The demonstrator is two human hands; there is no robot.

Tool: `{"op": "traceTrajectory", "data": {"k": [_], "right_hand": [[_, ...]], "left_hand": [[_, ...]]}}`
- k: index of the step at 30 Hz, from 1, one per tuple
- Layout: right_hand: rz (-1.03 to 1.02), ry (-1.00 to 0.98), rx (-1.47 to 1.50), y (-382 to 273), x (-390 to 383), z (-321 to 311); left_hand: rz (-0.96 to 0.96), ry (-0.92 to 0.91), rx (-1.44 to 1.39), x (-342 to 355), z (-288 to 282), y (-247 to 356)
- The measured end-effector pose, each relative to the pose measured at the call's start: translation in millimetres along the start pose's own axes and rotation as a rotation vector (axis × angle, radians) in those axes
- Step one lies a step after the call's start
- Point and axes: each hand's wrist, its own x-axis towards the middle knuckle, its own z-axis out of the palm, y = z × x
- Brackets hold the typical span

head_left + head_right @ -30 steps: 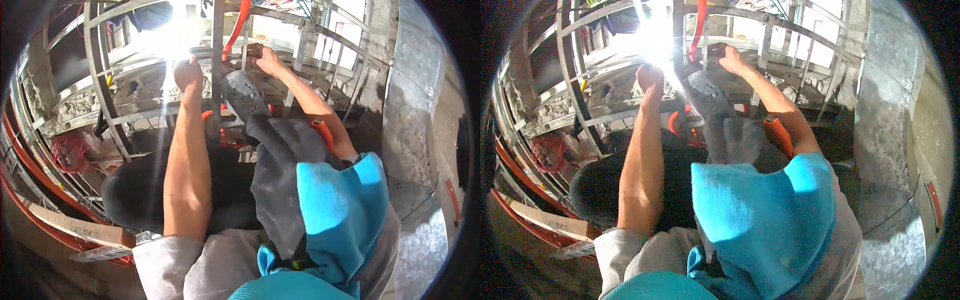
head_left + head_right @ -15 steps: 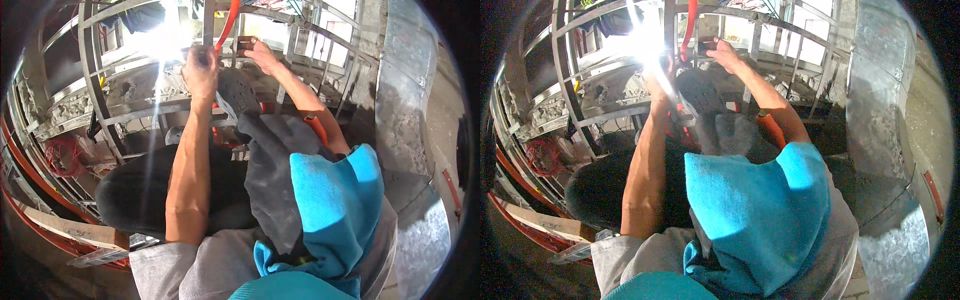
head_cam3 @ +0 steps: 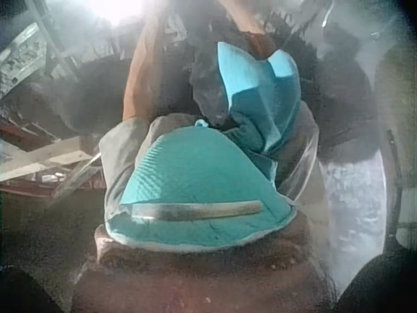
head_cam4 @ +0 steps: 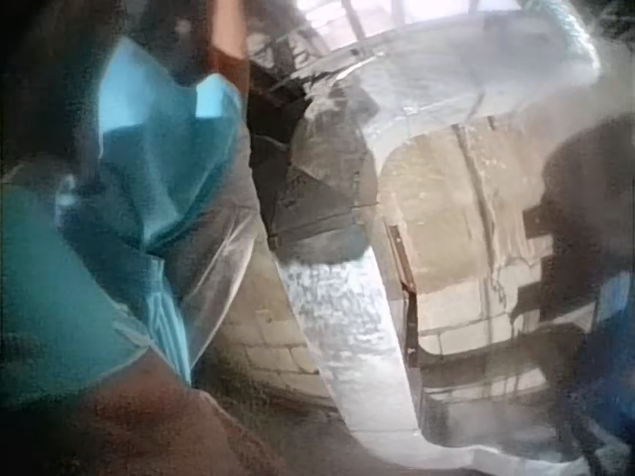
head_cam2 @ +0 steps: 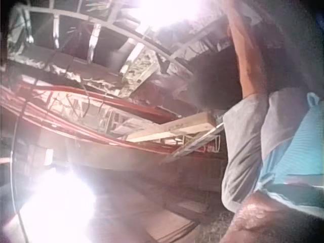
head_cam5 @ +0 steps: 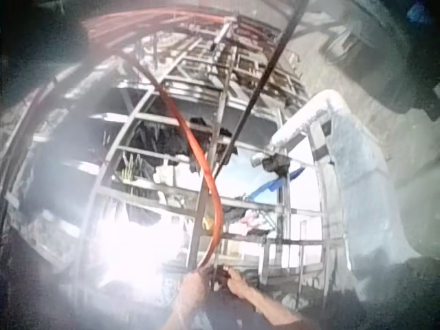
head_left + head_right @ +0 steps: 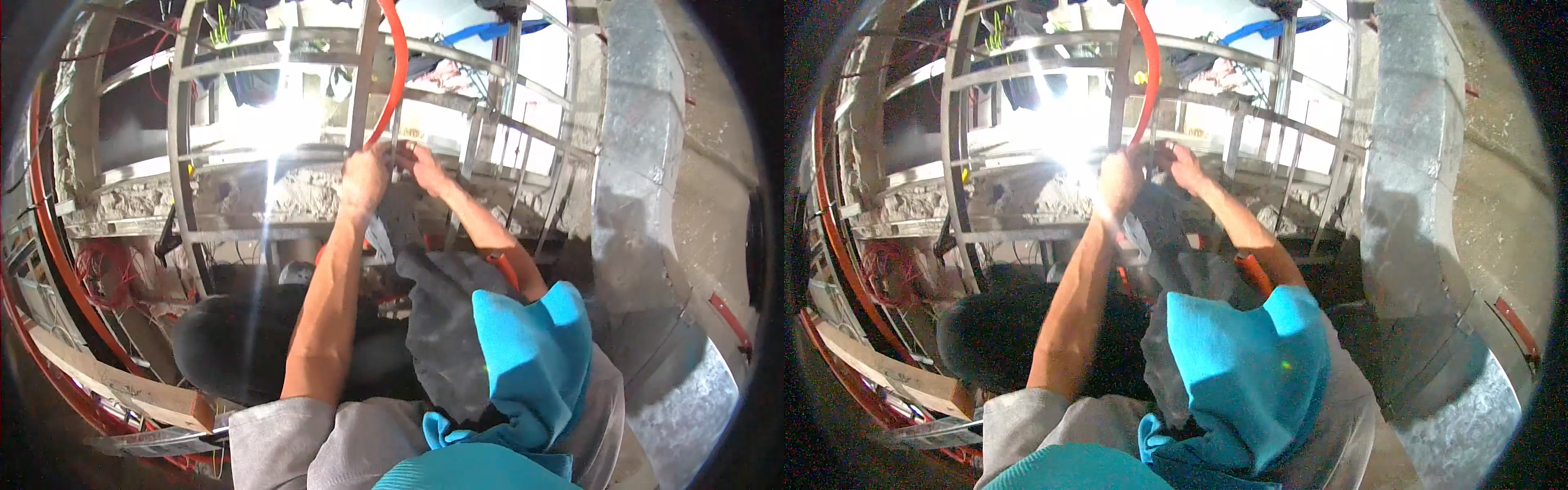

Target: The person connects a flexible conduit to a metal junction box overhead, climbs across the ceiling grid framework, and routes and attaches another section of flexible conduit to the metal framework by hand.

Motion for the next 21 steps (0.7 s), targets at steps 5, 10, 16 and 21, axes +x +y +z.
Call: {"op": "traceTrajectory", "data": {"k": [5,10,16,21], "right_hand": [[0.064,-0.091,-0.153,-21.3,-7.9,15.4],[-0.076,0.011,-0.191,58.0,11.1,-80.3],[0.25,-0.043,0.49,37.9,5.5,-13.1],[-0.034,-0.091,-0.058,48.4,11.5,-38.8]], "left_hand": [[-0.096,-0.057,0.21,-5.3,-7.6,-9.1],[0.084,-0.118,0.056,20.1,30.8,32.6],[-0.006,-0.087,0.227,-2.2,16.7,-9.2],[0.054,-0.125,0.231,9.7,18.0,7.5]]}}
